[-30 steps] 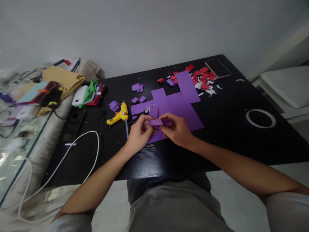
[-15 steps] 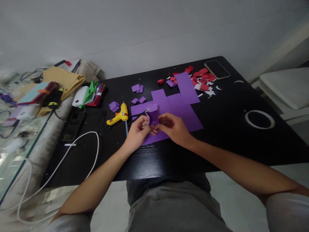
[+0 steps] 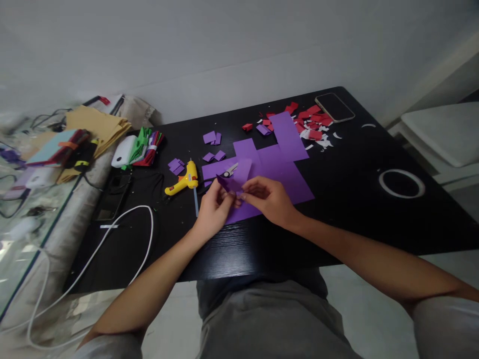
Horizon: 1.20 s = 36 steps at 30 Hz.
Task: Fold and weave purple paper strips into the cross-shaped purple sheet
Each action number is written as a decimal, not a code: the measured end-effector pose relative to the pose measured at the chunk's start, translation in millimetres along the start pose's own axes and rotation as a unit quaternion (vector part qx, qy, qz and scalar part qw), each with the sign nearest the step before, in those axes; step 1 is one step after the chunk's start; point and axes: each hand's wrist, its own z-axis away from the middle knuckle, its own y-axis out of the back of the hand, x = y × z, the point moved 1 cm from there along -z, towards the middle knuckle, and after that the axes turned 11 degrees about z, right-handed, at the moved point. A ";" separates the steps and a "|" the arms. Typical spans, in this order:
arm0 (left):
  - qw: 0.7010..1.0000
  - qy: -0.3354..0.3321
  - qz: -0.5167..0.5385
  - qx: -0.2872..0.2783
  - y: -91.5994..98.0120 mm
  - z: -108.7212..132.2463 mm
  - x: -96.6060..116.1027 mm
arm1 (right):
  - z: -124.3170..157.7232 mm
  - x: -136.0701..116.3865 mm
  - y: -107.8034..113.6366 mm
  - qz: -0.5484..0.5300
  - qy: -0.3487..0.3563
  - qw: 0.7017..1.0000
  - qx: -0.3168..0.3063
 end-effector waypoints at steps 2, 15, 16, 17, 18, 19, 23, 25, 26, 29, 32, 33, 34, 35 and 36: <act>1.000 0.002 0.004 0.002 -0.3 -0.5 0.8 | -0.2 0.3 0.3 0.005 0.003 1.000 0.001; 0.999 -0.020 -0.040 0.000 1.9 0.3 1.1 | -0.9 2.9 1.4 0.011 -0.009 1.000 -0.001; 0.998 -0.024 -0.058 0.002 1.7 0.7 1.8 | -1.0 3.2 1.6 0.022 -0.010 1.000 -0.003; 0.997 -0.030 -0.078 0.005 1.4 1.0 2.7 | -0.8 3.2 1.6 0.034 -0.009 0.999 -0.004; 0.994 -0.037 -0.099 0.008 1.2 1.4 3.5 | -0.2 2.7 1.5 0.048 -0.006 0.999 -0.002; 0.992 -0.044 -0.117 0.010 1.1 1.7 4.2 | 0.7 1.6 1.3 0.066 0.003 0.998 0.004; 0.983 -0.073 -0.171 0.011 0.2 3.4 6.2 | 5.6 -5.8 -0.2 0.140 0.050 0.988 0.027; 0.980 -0.074 -0.186 0.007 -0.5 4.4 6.6 | 7.3 -9.4 -0.3 0.166 0.073 0.982 0.043; 0.979 -0.073 -0.191 0.005 -0.9 4.8 6.7 | 7.8 -10.7 -0.1 0.176 0.085 0.979 0.050; 0.977 -0.071 -0.199 -0.003 -1.6 5.4 6.6 | 8.2 -12.4 0.9 0.182 0.113 0.975 0.056; 0.977 -0.074 -0.200 -0.005 -1.2 5.0 6.1 | 7.6 -10.5 1.9 0.174 0.111 0.977 0.056; 0.977 -0.073 -0.200 -0.001 -0.8 4.7 5.9 | 7.2 -9.4 2.0 0.172 0.105 0.978 0.057; 0.978 -0.072 -0.198 0.004 -0.3 4.4 5.7 | 6.9 -8.2 2.0 0.169 0.100 0.979 0.057; 0.979 -0.068 -0.192 0.007 0.2 4.2 5.4 | 6.7 -7.2 1.9 0.164 0.095 0.980 0.057; 0.981 -0.062 -0.183 0.008 0.7 4.1 4.9 | 6.6 -6.4 1.6 0.156 0.092 0.982 0.055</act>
